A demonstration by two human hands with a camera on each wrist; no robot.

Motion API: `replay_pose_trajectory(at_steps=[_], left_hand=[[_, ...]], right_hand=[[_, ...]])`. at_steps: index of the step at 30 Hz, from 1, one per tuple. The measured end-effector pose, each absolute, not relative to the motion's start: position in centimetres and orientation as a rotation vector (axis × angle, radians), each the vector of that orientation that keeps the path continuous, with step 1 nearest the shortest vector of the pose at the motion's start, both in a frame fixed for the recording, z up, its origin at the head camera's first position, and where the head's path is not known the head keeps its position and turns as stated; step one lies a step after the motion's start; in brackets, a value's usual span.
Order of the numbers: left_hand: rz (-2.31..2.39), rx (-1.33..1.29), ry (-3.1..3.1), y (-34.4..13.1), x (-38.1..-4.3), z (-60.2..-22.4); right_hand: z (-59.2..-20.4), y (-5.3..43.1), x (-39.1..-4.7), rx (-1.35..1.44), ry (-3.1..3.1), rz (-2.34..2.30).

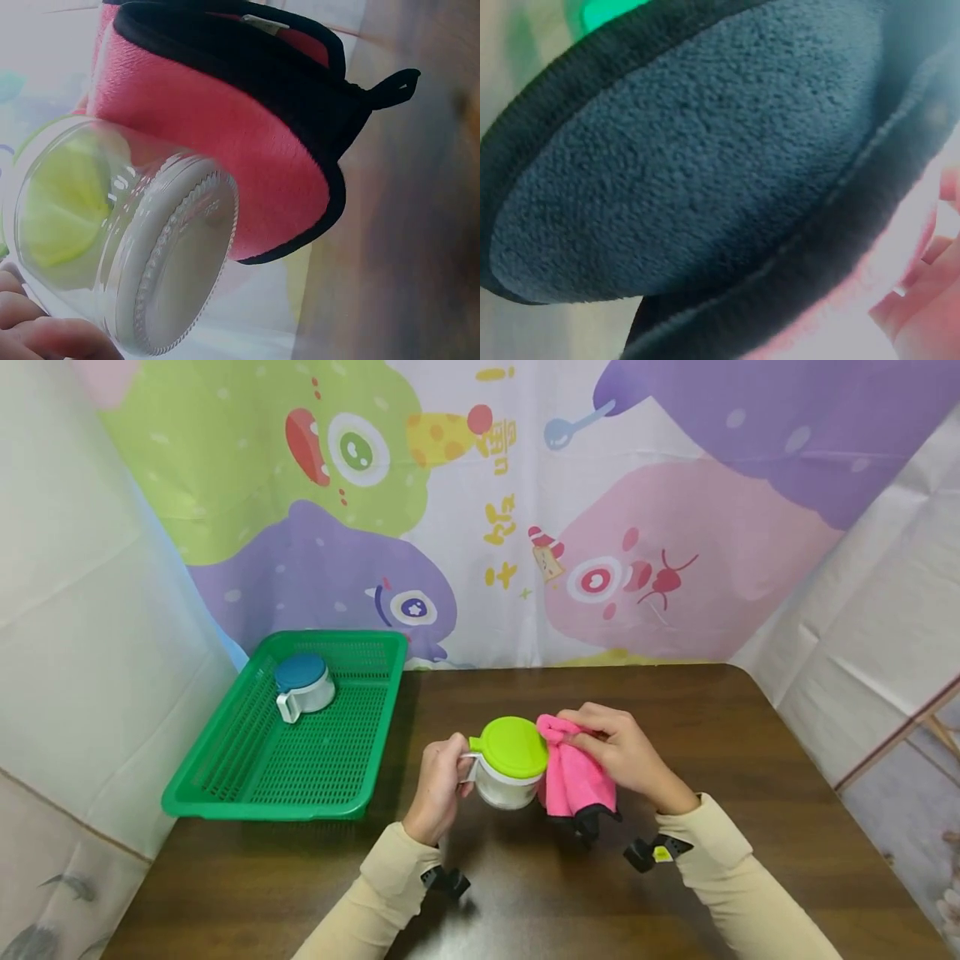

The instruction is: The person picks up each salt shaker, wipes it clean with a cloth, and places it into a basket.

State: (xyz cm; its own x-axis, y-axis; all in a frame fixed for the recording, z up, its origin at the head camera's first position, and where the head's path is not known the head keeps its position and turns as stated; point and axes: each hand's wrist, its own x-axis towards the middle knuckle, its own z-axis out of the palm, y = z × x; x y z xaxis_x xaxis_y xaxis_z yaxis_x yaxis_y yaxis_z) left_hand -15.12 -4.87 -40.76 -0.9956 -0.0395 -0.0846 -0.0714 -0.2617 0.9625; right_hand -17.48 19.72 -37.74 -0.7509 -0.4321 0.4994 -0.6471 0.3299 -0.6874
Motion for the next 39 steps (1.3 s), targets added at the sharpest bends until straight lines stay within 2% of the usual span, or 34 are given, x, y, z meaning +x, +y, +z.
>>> replay_pose_trajectory(at_steps=[39], left_hand=[[2.596, -0.172, 1.872, -7.2, -15.9, -37.0]], right_hand=[[-37.6, 20.8, -17.7, 0.895, -2.278, 1.443]])
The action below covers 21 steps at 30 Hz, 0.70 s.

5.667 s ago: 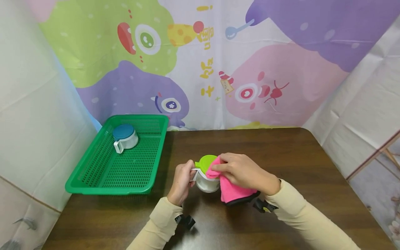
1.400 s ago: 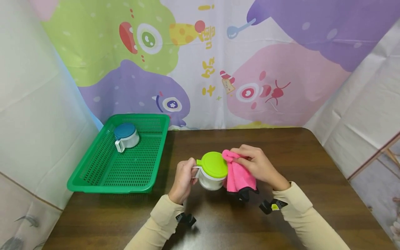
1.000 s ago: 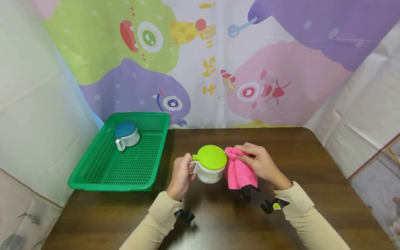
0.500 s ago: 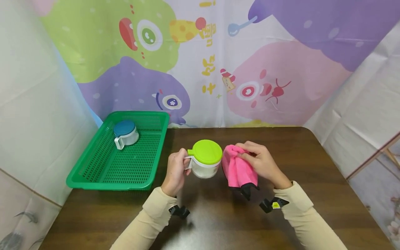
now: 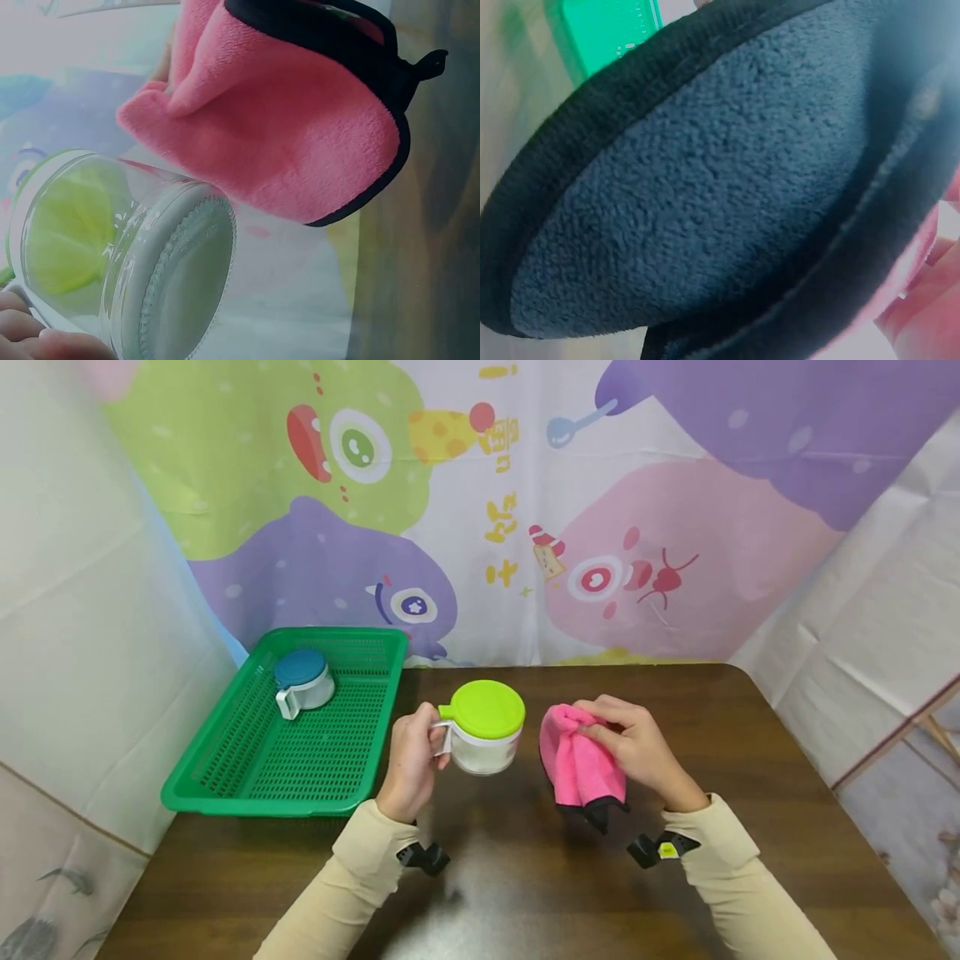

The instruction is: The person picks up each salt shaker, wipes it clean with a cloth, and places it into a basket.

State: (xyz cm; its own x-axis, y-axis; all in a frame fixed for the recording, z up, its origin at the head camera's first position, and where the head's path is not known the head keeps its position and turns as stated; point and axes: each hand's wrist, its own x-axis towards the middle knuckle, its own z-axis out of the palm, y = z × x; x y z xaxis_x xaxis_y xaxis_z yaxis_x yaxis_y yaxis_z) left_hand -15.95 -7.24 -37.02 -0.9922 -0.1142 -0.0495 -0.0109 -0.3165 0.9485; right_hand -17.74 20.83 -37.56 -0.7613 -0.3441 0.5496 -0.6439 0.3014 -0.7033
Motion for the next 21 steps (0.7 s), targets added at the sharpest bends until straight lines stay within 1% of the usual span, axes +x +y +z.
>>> replay_pose_trajectory(at_steps=[21], left_hand=[[-2.491, 0.150, -1.729, -9.1, -16.5, -35.1]], right_hand=[[-36.6, 23.4, -17.7, 0.754, -2.348, 1.415]])
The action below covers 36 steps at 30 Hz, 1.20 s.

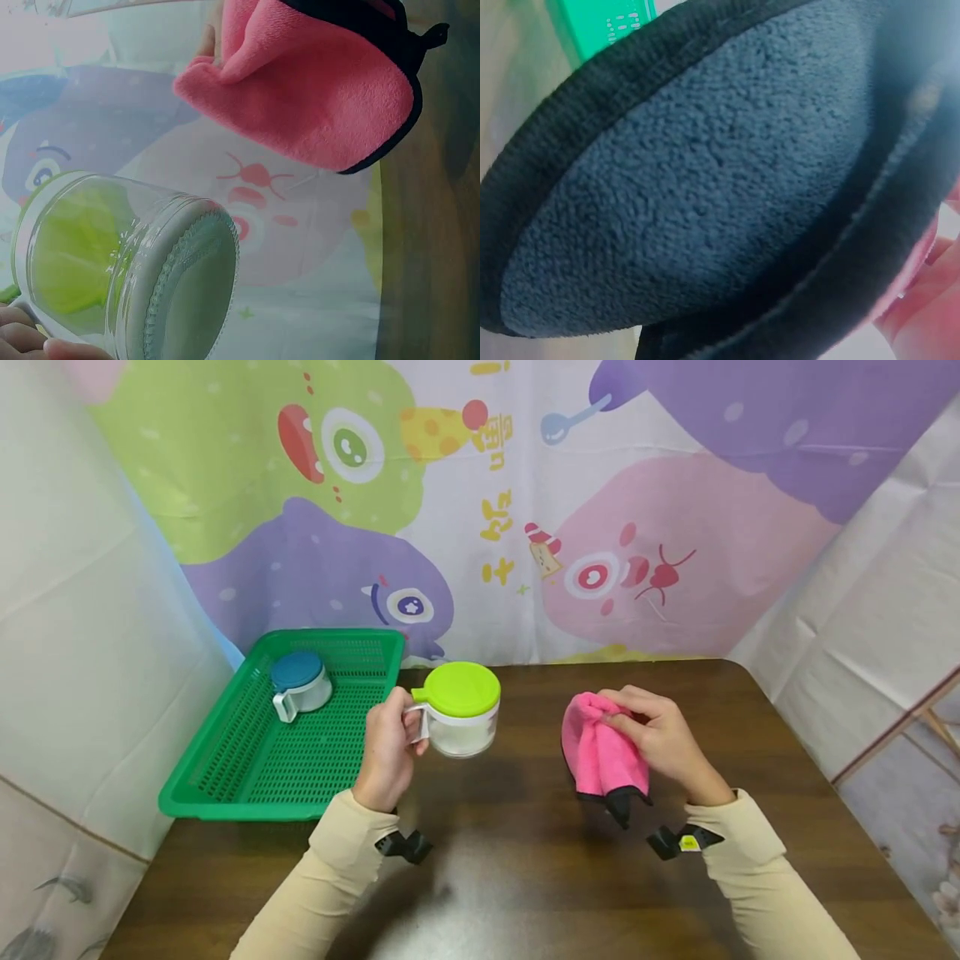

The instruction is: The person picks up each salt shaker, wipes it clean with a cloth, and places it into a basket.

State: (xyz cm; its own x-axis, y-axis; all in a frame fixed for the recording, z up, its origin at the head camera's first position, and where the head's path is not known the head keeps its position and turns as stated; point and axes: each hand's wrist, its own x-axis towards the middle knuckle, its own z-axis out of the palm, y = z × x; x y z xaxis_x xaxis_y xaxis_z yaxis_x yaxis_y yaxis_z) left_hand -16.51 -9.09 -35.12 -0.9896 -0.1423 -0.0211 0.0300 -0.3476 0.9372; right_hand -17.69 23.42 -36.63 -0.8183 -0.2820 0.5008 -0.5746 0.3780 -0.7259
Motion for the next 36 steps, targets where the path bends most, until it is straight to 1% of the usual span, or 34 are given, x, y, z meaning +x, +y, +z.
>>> replay_pose_trajectory(at_steps=[14, 36], left_hand=[[-2.463, 0.178, -1.692, -10.3, -17.9, -33.7], [-2.398, 0.159, -1.652, -13.7, -19.6, -33.3]], right_hand=[[-36.6, 26.2, -17.7, 0.655, -2.386, 1.291], [-35.9, 30.2, -17.9, 0.542, -2.363, 1.171]])
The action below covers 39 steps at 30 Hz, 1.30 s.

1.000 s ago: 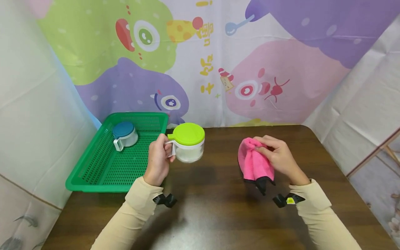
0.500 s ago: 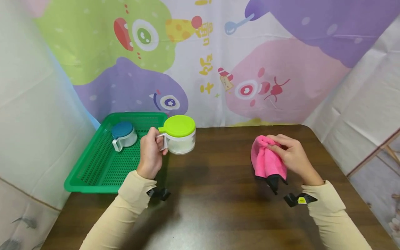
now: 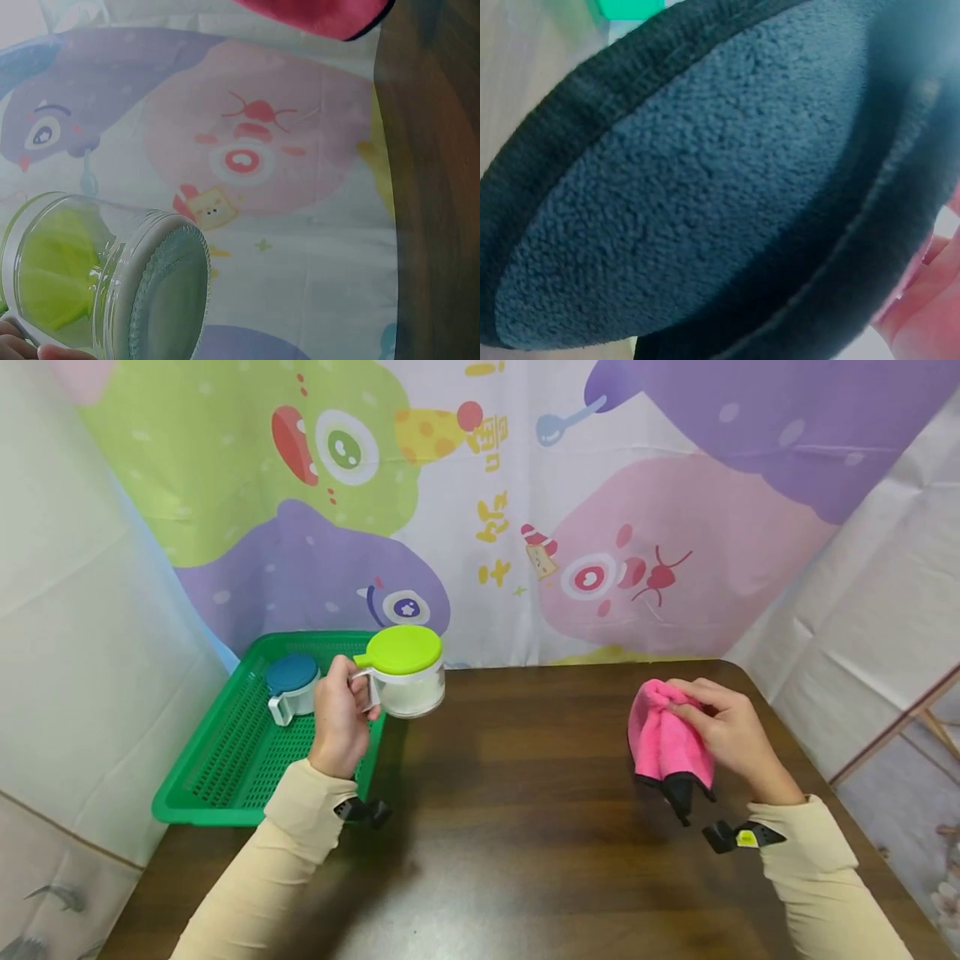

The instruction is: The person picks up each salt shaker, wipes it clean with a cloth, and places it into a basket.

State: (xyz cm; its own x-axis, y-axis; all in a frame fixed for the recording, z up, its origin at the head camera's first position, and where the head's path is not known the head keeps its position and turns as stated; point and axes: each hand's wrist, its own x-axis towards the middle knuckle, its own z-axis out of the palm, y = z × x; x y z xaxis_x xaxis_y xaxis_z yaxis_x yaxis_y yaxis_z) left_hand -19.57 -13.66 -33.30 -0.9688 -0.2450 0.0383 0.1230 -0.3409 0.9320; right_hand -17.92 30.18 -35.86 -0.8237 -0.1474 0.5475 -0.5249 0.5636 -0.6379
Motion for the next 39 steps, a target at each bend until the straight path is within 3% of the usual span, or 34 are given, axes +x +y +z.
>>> replay_pose_trajectory(at_steps=[39], left_hand=[[-2.283, 0.388, -1.486, -18.3, -24.0, -34.2]], right_hand=[[-37.2, 34.1, -18.3, 0.482, -2.455, 0.852]])
